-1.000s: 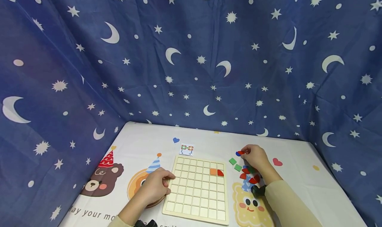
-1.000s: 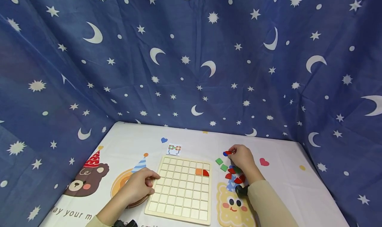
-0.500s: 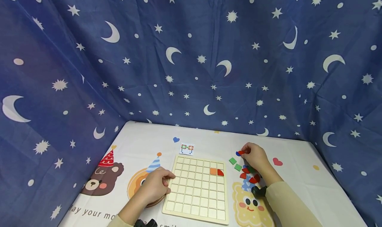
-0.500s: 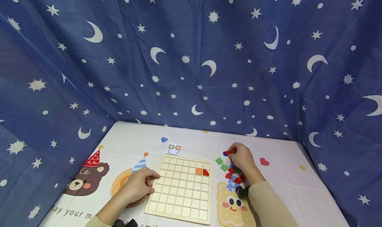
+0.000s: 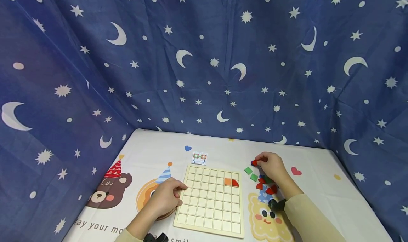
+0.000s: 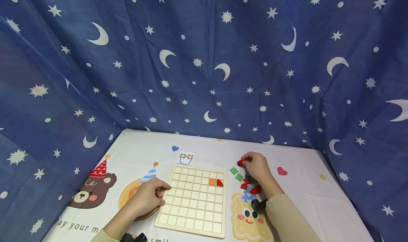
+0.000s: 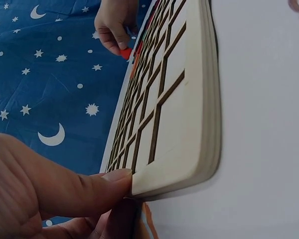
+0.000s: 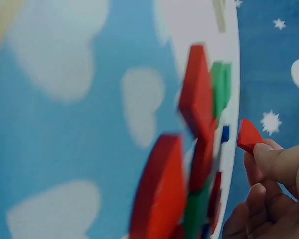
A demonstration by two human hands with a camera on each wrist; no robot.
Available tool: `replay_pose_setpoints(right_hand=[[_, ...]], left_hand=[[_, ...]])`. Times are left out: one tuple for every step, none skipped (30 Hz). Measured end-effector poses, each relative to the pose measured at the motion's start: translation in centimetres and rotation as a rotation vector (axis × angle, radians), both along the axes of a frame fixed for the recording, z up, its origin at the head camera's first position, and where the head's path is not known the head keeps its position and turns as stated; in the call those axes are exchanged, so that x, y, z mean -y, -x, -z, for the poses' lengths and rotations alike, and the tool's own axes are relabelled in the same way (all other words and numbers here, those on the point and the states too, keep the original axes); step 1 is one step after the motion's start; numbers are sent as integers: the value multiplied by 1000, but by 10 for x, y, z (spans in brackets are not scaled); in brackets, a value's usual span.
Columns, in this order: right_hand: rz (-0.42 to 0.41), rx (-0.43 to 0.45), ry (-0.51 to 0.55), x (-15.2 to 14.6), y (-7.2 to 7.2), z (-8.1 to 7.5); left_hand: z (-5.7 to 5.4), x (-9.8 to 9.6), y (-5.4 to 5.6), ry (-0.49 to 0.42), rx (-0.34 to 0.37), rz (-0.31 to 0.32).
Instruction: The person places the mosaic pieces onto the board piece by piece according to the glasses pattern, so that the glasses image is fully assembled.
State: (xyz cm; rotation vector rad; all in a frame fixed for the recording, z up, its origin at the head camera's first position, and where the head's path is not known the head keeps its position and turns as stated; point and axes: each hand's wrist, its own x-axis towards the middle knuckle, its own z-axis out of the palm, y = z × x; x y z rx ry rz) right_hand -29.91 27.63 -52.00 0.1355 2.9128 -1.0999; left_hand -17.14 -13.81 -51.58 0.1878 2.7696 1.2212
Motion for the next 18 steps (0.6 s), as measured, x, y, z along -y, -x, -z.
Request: replay_pose_setpoints(right_hand=[[-5,-3,8,2,-1,-2],[-9,-4,17,5,-3,-3],[-12,2,29,8,-4,-5],[-21,5,41,11,-6,-6],[-31,10,50,15,-8,-8],[-40,18,61,19,-10,-9],[-52,21,68,23,-13,-11],[-64,25,72,27,-15,-12],[-77,28,79,32,-18,-13],[-94,26,84,36,-20,-14],[-111,26,94,40,-23,-14],[-126,25,100,44,-25,-15],[-139,26,111,49,-28,-16],[-153,29,123,53,-30,-16],[-170,31,135,57,-32,-16],[-188,32,146,61,-34,-15],[-202,33,154,65,-36,-15],[-216,34,160,69,-37,-14]], left_hand=[[0,0,0,4,-6,-2],[-1,0,-1,7,-12,-3],[-1,-1,-1,11,-16,-5],[-1,-1,-1,12,-19,-5],[-2,-1,-1,14,-22,-5],[-2,-1,-2,14,-25,-5],[-2,-1,-2,13,-27,-4],[-2,-1,-2,13,-29,-3],[-2,-1,-2,13,-28,-2],[-2,-1,-2,12,-30,-1],[-2,-1,-3,12,-32,0],[-2,-1,-3,10,-34,-1],[-2,-1,-3,10,-34,-1],[-2,-1,-3,10,-34,-1],[-2,-1,-3,9,-33,-2],[-3,-1,-3,7,-30,-3],[-3,-1,-4,6,-29,-3],[-3,-1,-4,6,-29,-3]])
